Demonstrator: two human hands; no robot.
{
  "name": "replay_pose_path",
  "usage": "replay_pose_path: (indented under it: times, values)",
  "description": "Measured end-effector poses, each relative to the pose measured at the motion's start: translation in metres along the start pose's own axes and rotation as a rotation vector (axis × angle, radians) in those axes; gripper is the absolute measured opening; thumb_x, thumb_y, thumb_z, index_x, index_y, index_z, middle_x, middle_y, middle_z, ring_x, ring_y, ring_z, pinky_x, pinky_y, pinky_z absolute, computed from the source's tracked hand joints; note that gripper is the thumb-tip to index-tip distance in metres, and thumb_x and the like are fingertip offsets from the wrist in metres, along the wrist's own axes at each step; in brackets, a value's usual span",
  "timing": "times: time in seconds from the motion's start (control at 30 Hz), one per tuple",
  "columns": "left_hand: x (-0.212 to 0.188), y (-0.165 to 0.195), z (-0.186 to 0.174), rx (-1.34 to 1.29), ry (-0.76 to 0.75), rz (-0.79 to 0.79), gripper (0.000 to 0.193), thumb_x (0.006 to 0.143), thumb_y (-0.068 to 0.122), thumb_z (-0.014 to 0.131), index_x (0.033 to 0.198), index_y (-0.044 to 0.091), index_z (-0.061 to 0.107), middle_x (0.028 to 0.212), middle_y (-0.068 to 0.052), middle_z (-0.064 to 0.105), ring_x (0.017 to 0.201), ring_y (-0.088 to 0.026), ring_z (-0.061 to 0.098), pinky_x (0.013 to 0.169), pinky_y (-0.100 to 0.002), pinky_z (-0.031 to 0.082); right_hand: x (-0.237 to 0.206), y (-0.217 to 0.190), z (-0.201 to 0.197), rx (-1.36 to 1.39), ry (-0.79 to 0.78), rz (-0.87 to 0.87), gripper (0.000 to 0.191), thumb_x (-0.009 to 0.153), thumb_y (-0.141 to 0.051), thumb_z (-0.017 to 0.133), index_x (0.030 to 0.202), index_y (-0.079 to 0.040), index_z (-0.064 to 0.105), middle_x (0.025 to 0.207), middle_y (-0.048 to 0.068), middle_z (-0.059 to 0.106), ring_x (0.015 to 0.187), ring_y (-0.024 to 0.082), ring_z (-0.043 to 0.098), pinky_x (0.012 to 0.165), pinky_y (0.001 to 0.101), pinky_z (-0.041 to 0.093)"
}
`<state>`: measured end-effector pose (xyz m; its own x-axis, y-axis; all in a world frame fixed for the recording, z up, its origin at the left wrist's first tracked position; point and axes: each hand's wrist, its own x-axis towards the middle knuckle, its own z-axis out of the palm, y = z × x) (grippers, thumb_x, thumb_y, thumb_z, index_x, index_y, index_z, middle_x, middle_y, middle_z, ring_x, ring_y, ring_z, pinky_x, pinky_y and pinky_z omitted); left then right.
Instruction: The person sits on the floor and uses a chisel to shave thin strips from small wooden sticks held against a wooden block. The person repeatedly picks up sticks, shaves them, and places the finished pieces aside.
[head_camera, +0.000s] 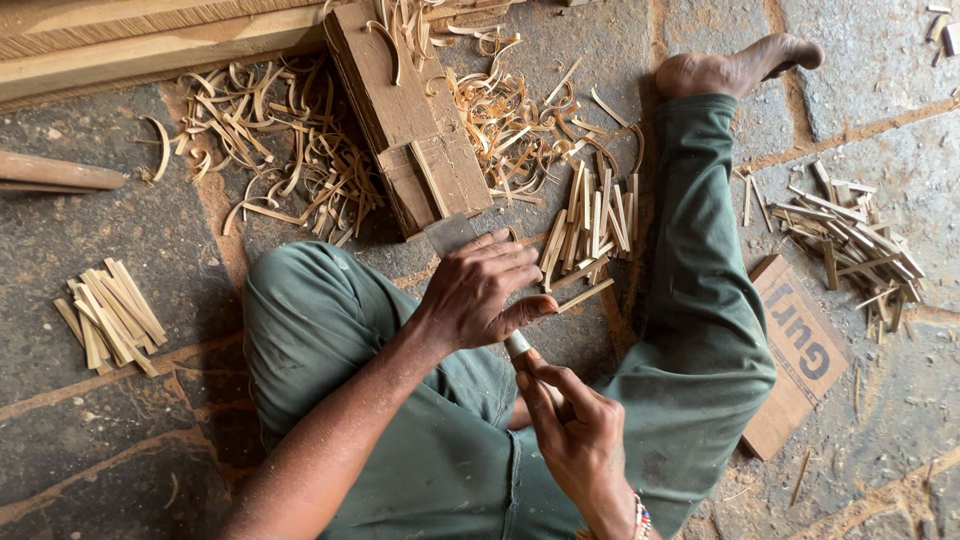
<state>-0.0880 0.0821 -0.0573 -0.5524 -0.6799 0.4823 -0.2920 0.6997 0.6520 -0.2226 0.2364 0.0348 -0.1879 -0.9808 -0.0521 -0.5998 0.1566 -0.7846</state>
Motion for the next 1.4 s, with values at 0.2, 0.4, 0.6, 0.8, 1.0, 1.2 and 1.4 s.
replay_pose_path:
  times: [0.2,0.4,0.6,0.8,1.0,1.2,1.4]
  values:
    - [-0.008,-0.030,0.024,0.120,-0.143,-0.027,0.097,0.103,0.073,0.006,0.125,0.004,0.070,0.144,-0.021,0.061,0.139,-0.037,0.055,0.123,-0.051,0.035,0.004,0.003,0.019,0.159,-0.044,0.020,0.012,0.097,-0.013,0.069,0.105,-0.003,0.071,0.085,0.005,0.075,0.050,0.001,0.065,0.035,0.0243,0.045]
    - [0.026,-0.100,0.010,0.268,-0.200,-0.086,0.093,0.100,0.072,0.003,0.149,0.011,0.052,0.163,-0.013,0.037,0.154,-0.030,0.031,0.128,-0.051,0.015,0.063,0.002,0.056,-0.117,0.042,-0.039,0.014,0.100,-0.017,0.072,0.094,-0.005,0.071,0.047,0.012,0.038,0.038,0.011,0.030,0.037,0.0327,0.024]
    - [0.040,-0.121,0.002,0.236,0.010,0.028,0.084,0.104,0.067,0.012,0.154,0.010,0.049,0.164,-0.015,0.037,0.155,-0.033,0.031,0.129,-0.052,0.018,0.086,-0.007,0.070,-0.073,0.066,-0.054,0.012,0.099,-0.017,0.071,0.097,-0.006,0.073,0.045,0.007,0.040,0.039,0.007,0.033,0.038,0.0332,0.024]
    - [0.037,-0.122,-0.043,0.485,0.511,-0.227,0.044,0.086,0.023,0.085,0.120,0.003,0.065,0.115,-0.014,0.067,0.108,-0.033,0.061,0.092,-0.045,0.052,0.085,-0.005,0.065,-0.042,0.113,-0.123,0.011,0.097,-0.017,0.072,0.101,-0.007,0.074,0.047,0.005,0.048,0.038,0.004,0.041,0.037,0.0293,0.029]
    - [0.021,-0.119,-0.077,0.283,0.245,-0.615,0.007,0.101,0.019,0.078,0.099,0.016,0.072,0.106,-0.006,0.068,0.101,-0.021,0.065,0.087,-0.039,0.057,0.070,-0.002,0.054,-0.025,0.111,-0.107,0.015,0.097,-0.018,0.072,0.106,-0.007,0.076,0.048,0.003,0.053,0.041,0.005,0.043,0.038,0.0285,0.030]
    - [0.017,-0.086,-0.118,1.300,0.798,-0.538,0.082,0.094,0.034,0.071,0.156,0.005,0.026,0.133,-0.028,0.056,0.121,-0.041,0.059,0.100,-0.051,0.052,0.060,0.005,0.040,0.170,0.075,-0.017,0.019,0.097,-0.015,0.069,0.112,-0.007,0.076,0.058,-0.006,0.068,0.040,0.000,0.049,0.033,0.0256,0.030]
    - [0.022,-0.024,-0.035,0.115,0.422,0.116,0.045,0.107,0.050,0.048,0.093,0.014,0.071,0.107,-0.012,0.074,0.116,-0.033,0.068,0.110,-0.056,0.049,0.025,-0.008,0.002,0.044,0.156,-0.002,0.022,0.096,-0.009,0.073,0.117,-0.005,0.077,0.063,-0.007,0.050,0.056,-0.002,0.038,0.046,0.0217,0.028]
